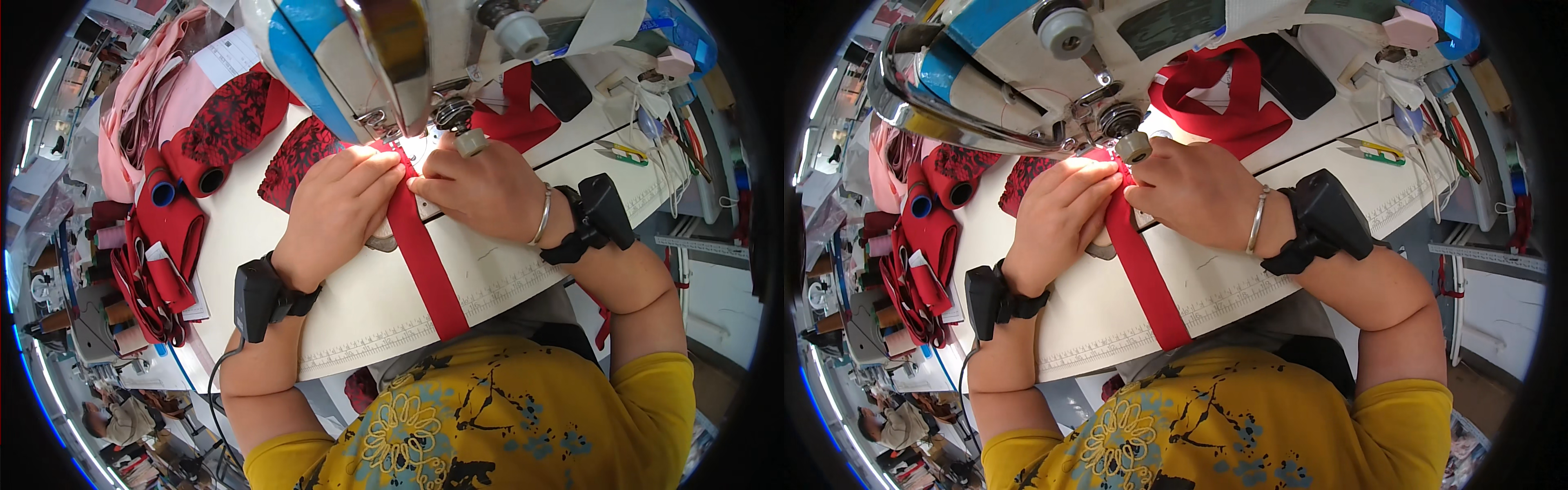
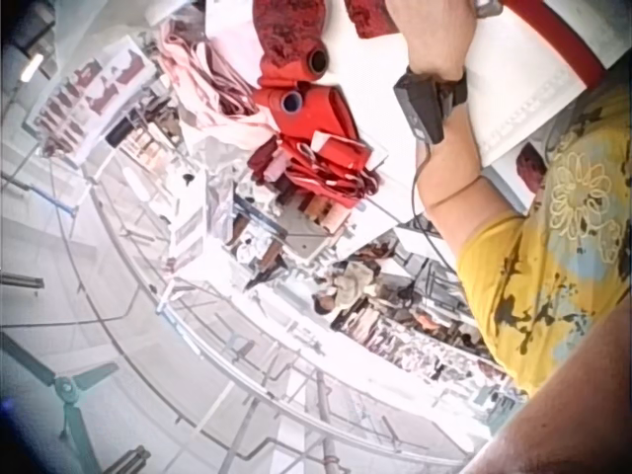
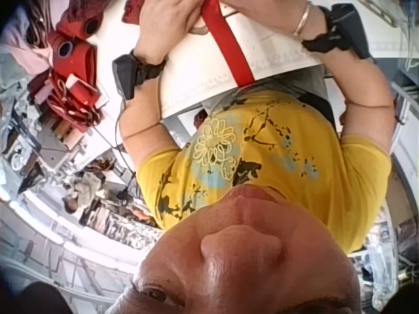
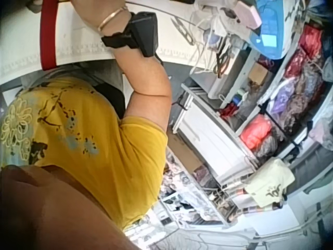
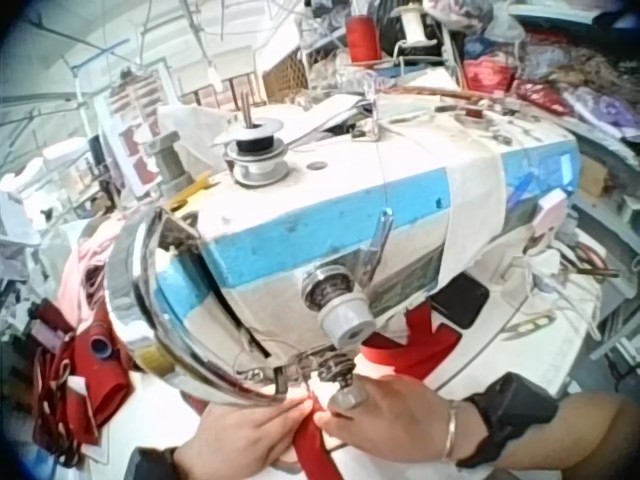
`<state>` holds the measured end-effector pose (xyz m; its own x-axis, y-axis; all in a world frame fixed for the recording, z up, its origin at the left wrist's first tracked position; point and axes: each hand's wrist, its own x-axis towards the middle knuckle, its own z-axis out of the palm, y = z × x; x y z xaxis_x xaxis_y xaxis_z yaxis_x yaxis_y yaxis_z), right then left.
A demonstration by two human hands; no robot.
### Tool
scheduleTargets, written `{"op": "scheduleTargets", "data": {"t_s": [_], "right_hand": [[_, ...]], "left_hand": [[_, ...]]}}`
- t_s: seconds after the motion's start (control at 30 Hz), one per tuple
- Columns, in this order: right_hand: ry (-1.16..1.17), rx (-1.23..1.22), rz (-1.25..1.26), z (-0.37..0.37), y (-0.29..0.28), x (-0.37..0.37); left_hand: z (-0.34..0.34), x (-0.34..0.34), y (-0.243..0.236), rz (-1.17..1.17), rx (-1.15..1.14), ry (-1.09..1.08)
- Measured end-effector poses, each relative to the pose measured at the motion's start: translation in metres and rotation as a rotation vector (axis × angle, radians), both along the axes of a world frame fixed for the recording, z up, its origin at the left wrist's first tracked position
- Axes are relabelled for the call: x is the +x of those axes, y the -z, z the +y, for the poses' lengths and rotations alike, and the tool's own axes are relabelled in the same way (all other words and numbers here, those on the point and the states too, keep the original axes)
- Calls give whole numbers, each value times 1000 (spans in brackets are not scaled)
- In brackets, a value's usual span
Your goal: Sewing red fabric straps and panels using an industrial sewing machine.
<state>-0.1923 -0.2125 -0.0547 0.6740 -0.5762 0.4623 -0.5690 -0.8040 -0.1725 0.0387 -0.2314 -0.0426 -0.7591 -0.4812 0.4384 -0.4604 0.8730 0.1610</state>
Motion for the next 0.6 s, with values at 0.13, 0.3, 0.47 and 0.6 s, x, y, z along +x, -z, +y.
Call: {"op": "scheduleTargets", "data": {"t_s": [0.13,0.3,0.47,0.6], "right_hand": [[10,-49,-3,1,3,0],[26,-28,39,4,-2,1],[34,-28,46,3,2,2],[36,-49,10,2,3,3]], "left_hand": [[0,-1,-1,-11,-9,7],[-1,0,2,-4,-5,-3],[0,0,0,-43,-26,-9],[-1,1,0,-40,-33,3]]}}
